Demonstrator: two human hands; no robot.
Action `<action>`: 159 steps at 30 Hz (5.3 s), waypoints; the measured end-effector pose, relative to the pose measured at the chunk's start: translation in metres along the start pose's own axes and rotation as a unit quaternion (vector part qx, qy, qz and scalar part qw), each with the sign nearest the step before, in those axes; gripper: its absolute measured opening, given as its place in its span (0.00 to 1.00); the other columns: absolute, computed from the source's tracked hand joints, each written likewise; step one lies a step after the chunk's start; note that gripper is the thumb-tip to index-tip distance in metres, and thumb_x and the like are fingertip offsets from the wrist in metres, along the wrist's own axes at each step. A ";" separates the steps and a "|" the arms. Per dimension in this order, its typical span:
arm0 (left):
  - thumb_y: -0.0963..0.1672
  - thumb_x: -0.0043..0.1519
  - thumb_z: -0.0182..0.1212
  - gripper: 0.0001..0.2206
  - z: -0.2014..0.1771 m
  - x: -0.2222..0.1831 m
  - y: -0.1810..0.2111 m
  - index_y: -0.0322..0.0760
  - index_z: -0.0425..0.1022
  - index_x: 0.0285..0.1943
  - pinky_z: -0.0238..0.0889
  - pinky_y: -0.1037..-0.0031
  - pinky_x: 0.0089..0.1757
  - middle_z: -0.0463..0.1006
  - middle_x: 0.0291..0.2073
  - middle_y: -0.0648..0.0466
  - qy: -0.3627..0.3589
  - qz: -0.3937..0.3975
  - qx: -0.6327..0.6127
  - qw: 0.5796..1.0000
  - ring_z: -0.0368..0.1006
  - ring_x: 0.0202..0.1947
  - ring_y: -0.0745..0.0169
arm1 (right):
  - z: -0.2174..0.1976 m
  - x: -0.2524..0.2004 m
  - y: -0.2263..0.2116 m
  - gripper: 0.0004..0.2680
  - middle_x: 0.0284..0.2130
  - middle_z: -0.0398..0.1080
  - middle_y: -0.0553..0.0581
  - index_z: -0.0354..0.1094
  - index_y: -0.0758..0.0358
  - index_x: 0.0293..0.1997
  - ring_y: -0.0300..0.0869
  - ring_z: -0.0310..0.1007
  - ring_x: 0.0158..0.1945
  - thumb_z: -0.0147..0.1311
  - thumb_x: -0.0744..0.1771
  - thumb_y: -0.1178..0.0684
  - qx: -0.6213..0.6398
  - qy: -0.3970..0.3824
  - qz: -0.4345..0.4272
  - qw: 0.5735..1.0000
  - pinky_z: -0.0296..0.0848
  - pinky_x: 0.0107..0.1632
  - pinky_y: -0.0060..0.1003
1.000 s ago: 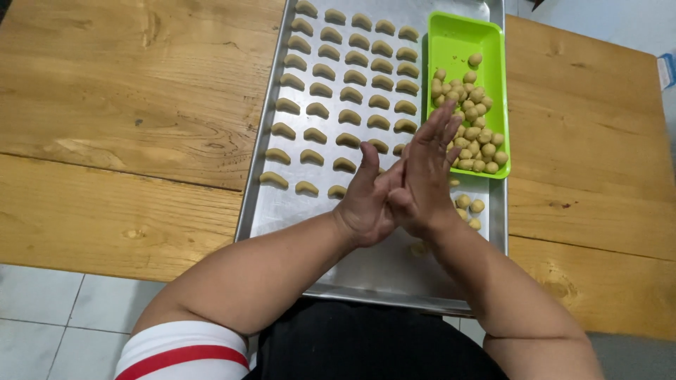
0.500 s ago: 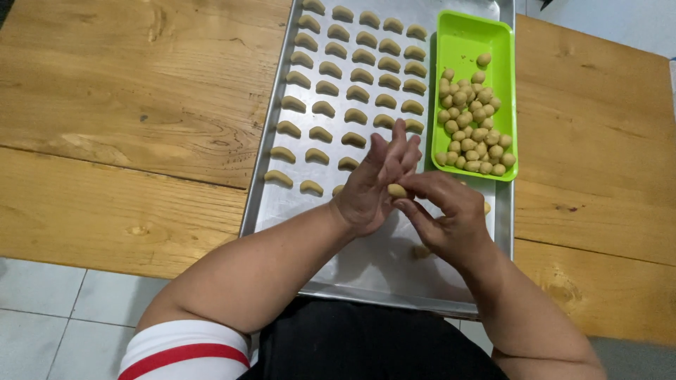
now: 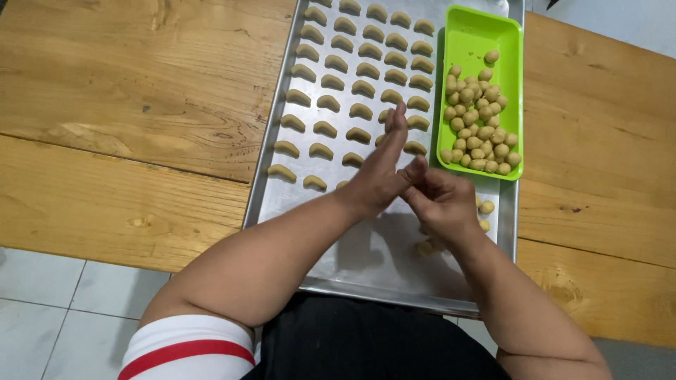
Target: Shaping small balls of dough into crescent shapes and arranging them on a baking tray.
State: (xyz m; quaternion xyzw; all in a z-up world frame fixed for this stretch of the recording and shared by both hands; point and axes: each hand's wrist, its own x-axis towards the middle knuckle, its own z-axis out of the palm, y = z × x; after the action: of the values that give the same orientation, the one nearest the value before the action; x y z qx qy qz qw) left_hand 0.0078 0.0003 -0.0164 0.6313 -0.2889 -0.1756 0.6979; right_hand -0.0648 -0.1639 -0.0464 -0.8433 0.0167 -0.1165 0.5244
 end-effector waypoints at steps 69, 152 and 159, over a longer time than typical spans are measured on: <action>0.40 0.59 0.61 0.13 0.052 0.129 -0.023 0.19 0.71 0.47 0.73 0.51 0.40 0.76 0.32 0.37 0.000 -0.097 0.355 0.930 0.78 0.40 0.32 | -0.196 0.116 0.157 0.11 0.16 0.61 0.56 0.65 0.63 0.30 0.41 0.64 0.23 0.57 0.70 0.50 -0.093 0.130 0.092 0.983 0.60 0.26 0.33; 0.67 0.47 0.58 0.64 0.092 0.028 -0.064 0.25 0.25 0.78 0.12 0.42 0.69 0.26 0.76 0.37 -0.020 0.294 -0.497 0.816 0.25 0.77 0.37 | 0.002 0.030 0.028 0.34 0.72 0.09 0.79 0.24 0.72 0.78 0.77 0.04 0.72 0.50 0.68 0.54 -0.346 0.034 -0.061 0.936 0.16 0.64 0.83; 0.70 0.56 0.24 0.49 0.064 0.018 0.055 0.45 0.29 0.81 0.18 0.65 0.71 0.42 0.76 0.54 -0.080 -0.140 -0.510 0.845 0.38 0.77 0.60 | 0.010 -0.007 0.016 0.61 0.69 0.05 0.83 0.09 0.79 0.72 0.75 -0.04 0.70 0.30 0.50 0.05 -0.356 -0.068 -0.222 0.905 0.08 0.63 0.79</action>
State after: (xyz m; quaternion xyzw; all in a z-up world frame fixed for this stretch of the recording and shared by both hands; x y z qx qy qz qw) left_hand -0.0246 -0.0527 0.0436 0.2040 -0.1223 -0.4438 0.8640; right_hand -0.0684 -0.1617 -0.0664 -0.9618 -0.1660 -0.1580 0.1497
